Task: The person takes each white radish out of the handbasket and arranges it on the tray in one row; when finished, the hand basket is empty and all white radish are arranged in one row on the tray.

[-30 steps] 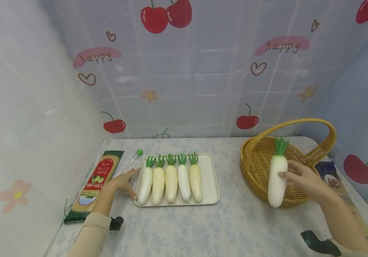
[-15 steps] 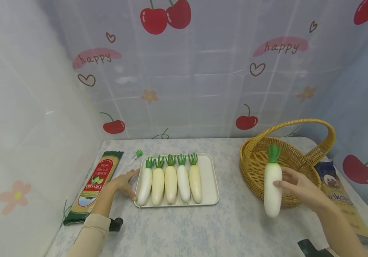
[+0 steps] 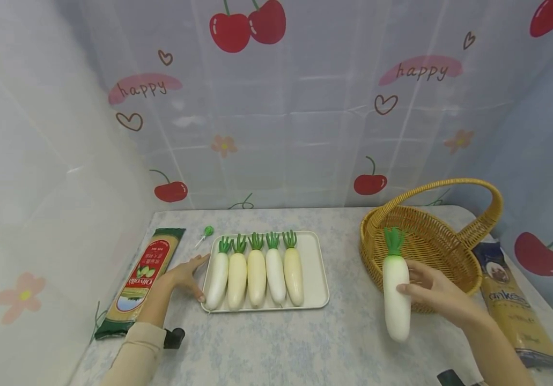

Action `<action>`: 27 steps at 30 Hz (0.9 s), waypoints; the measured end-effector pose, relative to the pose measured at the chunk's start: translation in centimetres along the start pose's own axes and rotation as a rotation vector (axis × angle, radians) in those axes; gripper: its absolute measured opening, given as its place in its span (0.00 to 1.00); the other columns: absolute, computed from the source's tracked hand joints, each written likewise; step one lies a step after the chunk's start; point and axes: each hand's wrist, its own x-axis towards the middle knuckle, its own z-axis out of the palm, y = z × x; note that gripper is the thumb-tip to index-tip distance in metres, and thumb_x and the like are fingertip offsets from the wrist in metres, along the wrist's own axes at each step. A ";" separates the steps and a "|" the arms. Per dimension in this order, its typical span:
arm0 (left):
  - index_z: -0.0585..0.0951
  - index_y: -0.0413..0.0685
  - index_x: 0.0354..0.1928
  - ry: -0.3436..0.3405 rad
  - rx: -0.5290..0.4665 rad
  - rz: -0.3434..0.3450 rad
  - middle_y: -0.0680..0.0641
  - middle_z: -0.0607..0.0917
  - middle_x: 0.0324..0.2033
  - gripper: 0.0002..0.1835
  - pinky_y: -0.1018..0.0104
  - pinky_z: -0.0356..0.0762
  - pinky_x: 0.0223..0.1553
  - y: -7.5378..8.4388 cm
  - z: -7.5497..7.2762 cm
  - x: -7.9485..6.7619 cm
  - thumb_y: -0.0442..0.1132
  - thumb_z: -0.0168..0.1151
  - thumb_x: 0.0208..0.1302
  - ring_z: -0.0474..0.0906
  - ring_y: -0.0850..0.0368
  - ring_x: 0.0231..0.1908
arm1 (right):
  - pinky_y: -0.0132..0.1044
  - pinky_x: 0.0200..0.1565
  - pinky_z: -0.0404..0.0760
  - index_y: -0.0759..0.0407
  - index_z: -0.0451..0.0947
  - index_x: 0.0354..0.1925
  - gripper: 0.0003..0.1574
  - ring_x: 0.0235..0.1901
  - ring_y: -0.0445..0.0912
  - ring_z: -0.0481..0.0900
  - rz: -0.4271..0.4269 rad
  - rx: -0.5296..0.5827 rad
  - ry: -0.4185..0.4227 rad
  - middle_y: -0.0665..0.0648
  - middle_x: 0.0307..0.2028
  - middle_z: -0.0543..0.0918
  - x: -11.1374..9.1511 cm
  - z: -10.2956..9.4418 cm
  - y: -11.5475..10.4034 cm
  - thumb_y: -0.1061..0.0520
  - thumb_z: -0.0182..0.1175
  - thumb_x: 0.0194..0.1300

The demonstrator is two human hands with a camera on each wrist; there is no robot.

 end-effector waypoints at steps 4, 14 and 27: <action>0.52 0.41 0.72 0.005 0.008 -0.002 0.29 0.49 0.69 0.66 0.32 0.48 0.63 0.2 0.0 -0.2 0.40 0.83 0.29 0.42 0.28 0.68 | 0.46 0.44 0.81 0.77 0.47 0.67 0.42 0.56 0.68 0.70 -0.027 0.045 -0.027 0.79 0.60 0.64 0.2 0.7 -0.3 0.57 0.55 0.67; 0.54 0.47 0.73 -0.001 -0.024 0.041 0.28 0.50 0.69 0.68 0.31 0.49 0.62 -0.2 -0.3 -0.2 0.49 0.83 0.25 0.46 0.26 0.66 | 0.43 0.47 0.78 0.77 0.52 0.65 0.40 0.56 0.65 0.71 -0.082 0.066 -0.072 0.75 0.57 0.69 1.0 2.9 -0.9 0.58 0.57 0.65; 0.53 0.40 0.72 0.016 0.021 0.014 0.27 0.50 0.69 0.65 0.33 0.51 0.62 0.3 0.0 -0.3 0.39 0.82 0.29 0.47 0.26 0.66 | 0.40 0.47 0.79 0.79 0.51 0.65 0.41 0.55 0.64 0.72 -0.146 0.102 -0.126 0.74 0.55 0.71 3.5 5.3 -0.5 0.58 0.57 0.64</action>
